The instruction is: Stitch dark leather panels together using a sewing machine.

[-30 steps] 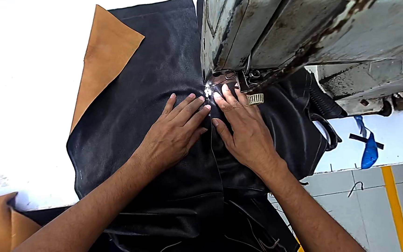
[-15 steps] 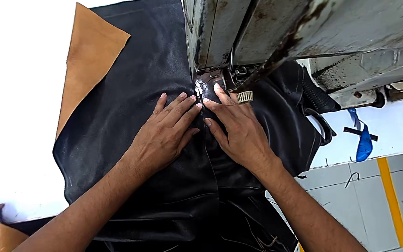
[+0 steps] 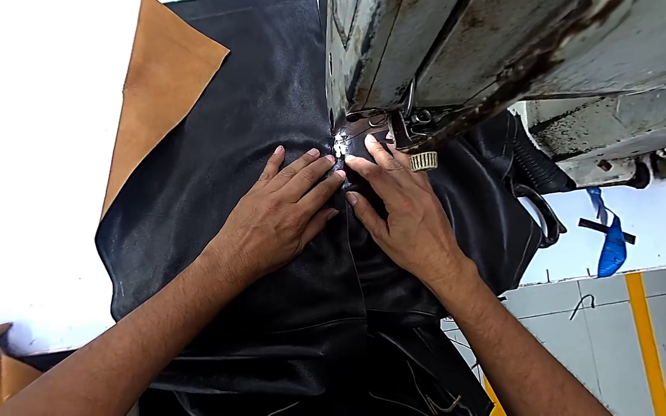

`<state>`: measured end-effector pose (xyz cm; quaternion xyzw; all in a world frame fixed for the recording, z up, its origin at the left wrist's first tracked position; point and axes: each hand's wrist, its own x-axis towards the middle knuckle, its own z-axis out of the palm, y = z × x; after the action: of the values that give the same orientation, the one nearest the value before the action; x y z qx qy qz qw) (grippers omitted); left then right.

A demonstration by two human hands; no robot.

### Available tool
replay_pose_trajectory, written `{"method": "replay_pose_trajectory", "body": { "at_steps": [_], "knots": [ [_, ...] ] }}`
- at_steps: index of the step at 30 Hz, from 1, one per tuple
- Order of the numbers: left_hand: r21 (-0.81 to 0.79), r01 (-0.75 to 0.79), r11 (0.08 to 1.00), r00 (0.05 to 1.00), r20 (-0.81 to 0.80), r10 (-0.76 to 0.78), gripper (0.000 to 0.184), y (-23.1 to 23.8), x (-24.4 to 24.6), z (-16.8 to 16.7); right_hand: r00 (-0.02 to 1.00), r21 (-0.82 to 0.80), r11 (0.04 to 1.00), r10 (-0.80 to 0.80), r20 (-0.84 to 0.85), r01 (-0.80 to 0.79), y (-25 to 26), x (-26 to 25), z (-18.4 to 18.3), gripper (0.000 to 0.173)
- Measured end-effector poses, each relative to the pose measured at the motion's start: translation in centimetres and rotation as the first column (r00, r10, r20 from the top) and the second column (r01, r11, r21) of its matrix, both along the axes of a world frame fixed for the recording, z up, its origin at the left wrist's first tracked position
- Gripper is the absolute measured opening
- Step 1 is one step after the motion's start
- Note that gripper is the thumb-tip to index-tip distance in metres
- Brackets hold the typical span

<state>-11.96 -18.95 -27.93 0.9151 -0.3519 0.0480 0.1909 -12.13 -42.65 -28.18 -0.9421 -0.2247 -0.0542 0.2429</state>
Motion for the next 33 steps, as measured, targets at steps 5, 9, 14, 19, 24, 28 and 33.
{"method": "replay_pose_trajectory", "body": {
  "at_steps": [5, 9, 14, 19, 24, 28, 33],
  "knots": [
    [-0.001, 0.002, 1.000, 1.000, 0.003, -0.002, 0.048, 0.1, 0.7, 0.0, 1.000, -0.023, 0.999, -0.028, -0.005, 0.028, 0.2, 0.6, -0.1, 0.052],
    [0.003, 0.002, 1.000, 1.000, -0.002, -0.002, 0.047, 0.1, 1.3, 0.1, 0.999, -0.029, 0.999, -0.033, -0.009, 0.033, 0.2, 1.1, -0.2, 0.052],
    [-0.002, 0.002, 1.000, 1.000, 0.016, -0.002, 0.046, 0.1, 1.3, 0.1, 1.000, -0.031, 0.999, -0.022, -0.009, 0.022, 0.1, 1.3, -0.2, 0.052],
    [-0.002, 0.014, 1.000, 1.000, 0.019, -0.014, 0.047, 0.3, 1.4, 0.1, 0.989, 0.198, 0.974, -0.127, 0.068, 0.112, 0.6, 0.9, 0.8, 0.043],
    [0.000, 0.021, 1.000, 1.000, 0.023, -0.021, 0.047, 0.3, 1.3, -0.1, 0.980, 0.260, 0.947, -0.200, 0.008, 0.191, 2.0, 3.5, 1.6, 0.034],
    [-0.021, 0.029, 0.999, 0.999, 0.026, -0.029, 0.045, 0.4, 1.3, -0.1, 0.982, 0.274, 0.947, -0.182, 0.040, 0.165, 1.5, 5.0, 0.7, 0.020],
    [-0.033, 0.026, 0.999, 0.999, 0.021, -0.026, 0.044, 0.3, 1.3, -0.1, 0.994, 0.310, 0.949, -0.085, 0.074, 0.058, 0.7, 4.0, 0.3, 0.014]
  ]
}}
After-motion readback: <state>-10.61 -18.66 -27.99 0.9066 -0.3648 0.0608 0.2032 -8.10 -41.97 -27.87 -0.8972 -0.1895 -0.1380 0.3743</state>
